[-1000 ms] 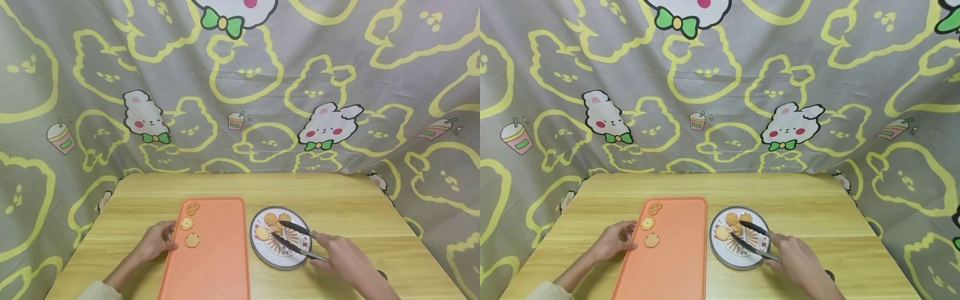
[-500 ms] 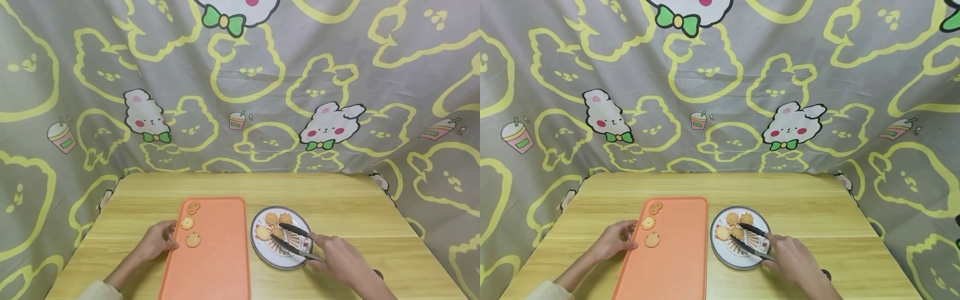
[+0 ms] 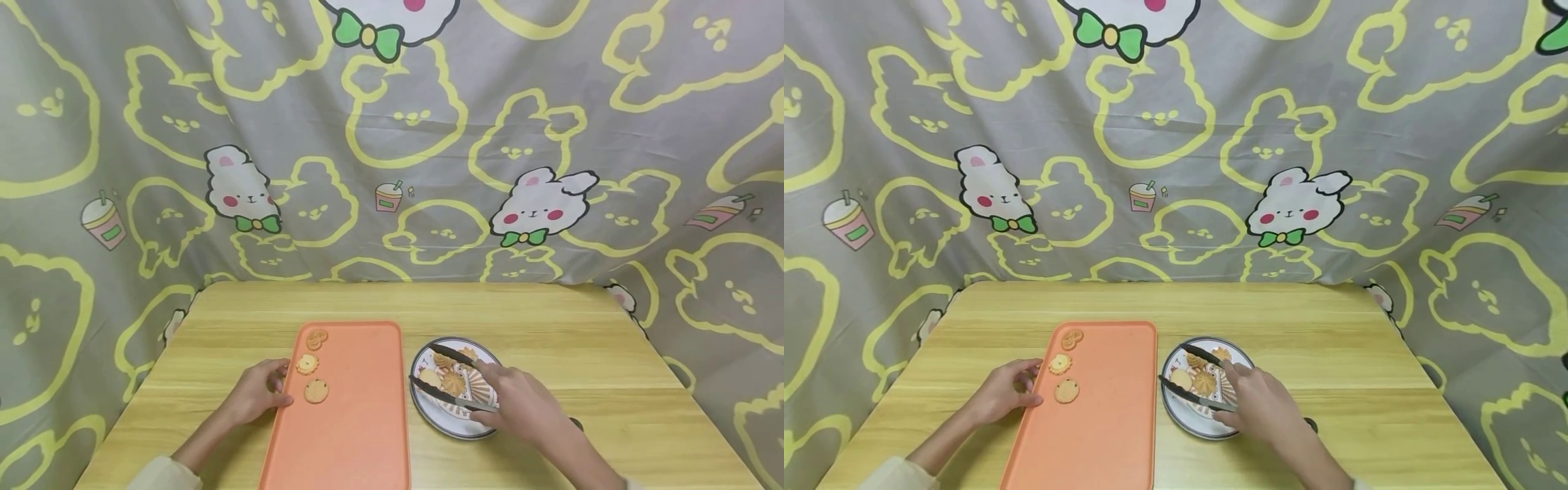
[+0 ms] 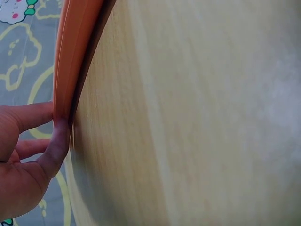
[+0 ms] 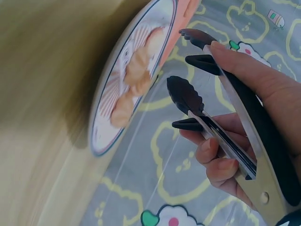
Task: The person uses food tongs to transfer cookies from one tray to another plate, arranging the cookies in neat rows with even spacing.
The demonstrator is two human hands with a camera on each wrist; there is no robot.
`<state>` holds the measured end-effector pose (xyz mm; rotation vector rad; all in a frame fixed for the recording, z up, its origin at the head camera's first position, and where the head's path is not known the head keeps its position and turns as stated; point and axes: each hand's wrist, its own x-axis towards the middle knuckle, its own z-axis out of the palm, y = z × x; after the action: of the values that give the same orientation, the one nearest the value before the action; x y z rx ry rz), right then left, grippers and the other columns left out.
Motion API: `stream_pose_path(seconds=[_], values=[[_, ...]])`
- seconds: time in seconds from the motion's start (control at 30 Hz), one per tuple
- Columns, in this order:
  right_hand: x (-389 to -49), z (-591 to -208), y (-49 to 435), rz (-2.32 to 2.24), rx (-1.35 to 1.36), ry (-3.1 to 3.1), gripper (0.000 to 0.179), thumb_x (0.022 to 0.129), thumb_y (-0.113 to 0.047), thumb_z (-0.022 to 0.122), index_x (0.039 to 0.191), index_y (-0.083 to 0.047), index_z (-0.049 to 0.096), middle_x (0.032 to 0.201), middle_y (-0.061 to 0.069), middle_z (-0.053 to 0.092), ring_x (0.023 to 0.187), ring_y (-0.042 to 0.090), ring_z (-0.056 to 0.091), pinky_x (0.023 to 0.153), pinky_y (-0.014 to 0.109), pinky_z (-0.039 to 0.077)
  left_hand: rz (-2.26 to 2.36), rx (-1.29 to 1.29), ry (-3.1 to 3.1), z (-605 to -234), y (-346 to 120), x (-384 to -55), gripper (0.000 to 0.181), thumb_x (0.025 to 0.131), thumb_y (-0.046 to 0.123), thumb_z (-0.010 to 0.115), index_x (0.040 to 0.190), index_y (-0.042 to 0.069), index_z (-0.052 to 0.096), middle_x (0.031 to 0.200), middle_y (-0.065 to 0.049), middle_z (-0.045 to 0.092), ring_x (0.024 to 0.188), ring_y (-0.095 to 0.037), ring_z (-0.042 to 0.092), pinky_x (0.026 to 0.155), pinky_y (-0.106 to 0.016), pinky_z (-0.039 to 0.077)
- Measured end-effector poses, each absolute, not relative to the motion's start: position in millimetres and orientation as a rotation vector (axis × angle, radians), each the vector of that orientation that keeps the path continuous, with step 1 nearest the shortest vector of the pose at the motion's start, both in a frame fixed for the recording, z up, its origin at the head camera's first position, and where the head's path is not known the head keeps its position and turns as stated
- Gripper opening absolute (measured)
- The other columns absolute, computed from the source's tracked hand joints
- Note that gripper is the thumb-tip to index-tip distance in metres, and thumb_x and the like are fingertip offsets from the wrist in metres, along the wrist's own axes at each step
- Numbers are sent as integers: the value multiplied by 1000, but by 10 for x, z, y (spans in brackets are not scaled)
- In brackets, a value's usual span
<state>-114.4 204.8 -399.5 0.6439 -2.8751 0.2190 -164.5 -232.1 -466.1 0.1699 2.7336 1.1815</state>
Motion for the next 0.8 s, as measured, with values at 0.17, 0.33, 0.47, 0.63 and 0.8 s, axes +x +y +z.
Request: stream_pose_path(seconds=[0.17, 0.33, 0.47, 0.63, 0.8], values=[[-1229, -4030, 1851, 248, 711, -2850, 81, 65, -46, 82, 125, 2, 58, 108, 20, 69, 88, 31, 69, 77, 41, 55, 1189, 198, 2729, -4663, -2328, -1641, 75, 67, 8, 82, 131, -10, 47, 112, -14, 59, 78, -13, 53, 63, -19, 46], [-1290, -4051, 1625, 340, 722, -2890, 83, 64, -47, 82, 129, -2, 56, 115, 20, 66, 100, 34, 66, 82, 45, 54, 1176, 201, 2743, -4660, -2332, -1646, 74, 67, 7, 82, 130, -10, 47, 111, -13, 59, 79, -14, 54, 64, -19, 45], [-1321, -4063, 1437, 398, 766, -2922, 84, 65, -48, 82, 131, -4, 55, 118, 19, 65, 101, 32, 65, 81, 45, 54, 1166, 173, 2759, -4662, -2318, -1655, 73, 67, 4, 82, 130, -11, 48, 109, -13, 60, 78, -14, 54, 62, -20, 44], [-1340, -4095, 1230, 383, 867, -2926, 86, 68, -52, 79, 133, -3, 53, 122, 17, 64, 103, 31, 65, 80, 42, 55, 1165, 154, 2766, -4665, -2310, -1657, 72, 67, 3, 82, 130, -11, 49, 108, -13, 61, 77, -14, 54, 61, -20, 43], [-1378, -4167, 1058, 357, 951, -2917, 85, 70, -54, 77, 134, -4, 51, 125, 14, 63, 101, 27, 66, 80, 37, 55, 1158, 158, 2764, -4668, -2320, -1654, 73, 67, 4, 82, 130, -10, 49, 109, -13, 61, 77, -14, 54, 61, -20, 43]])
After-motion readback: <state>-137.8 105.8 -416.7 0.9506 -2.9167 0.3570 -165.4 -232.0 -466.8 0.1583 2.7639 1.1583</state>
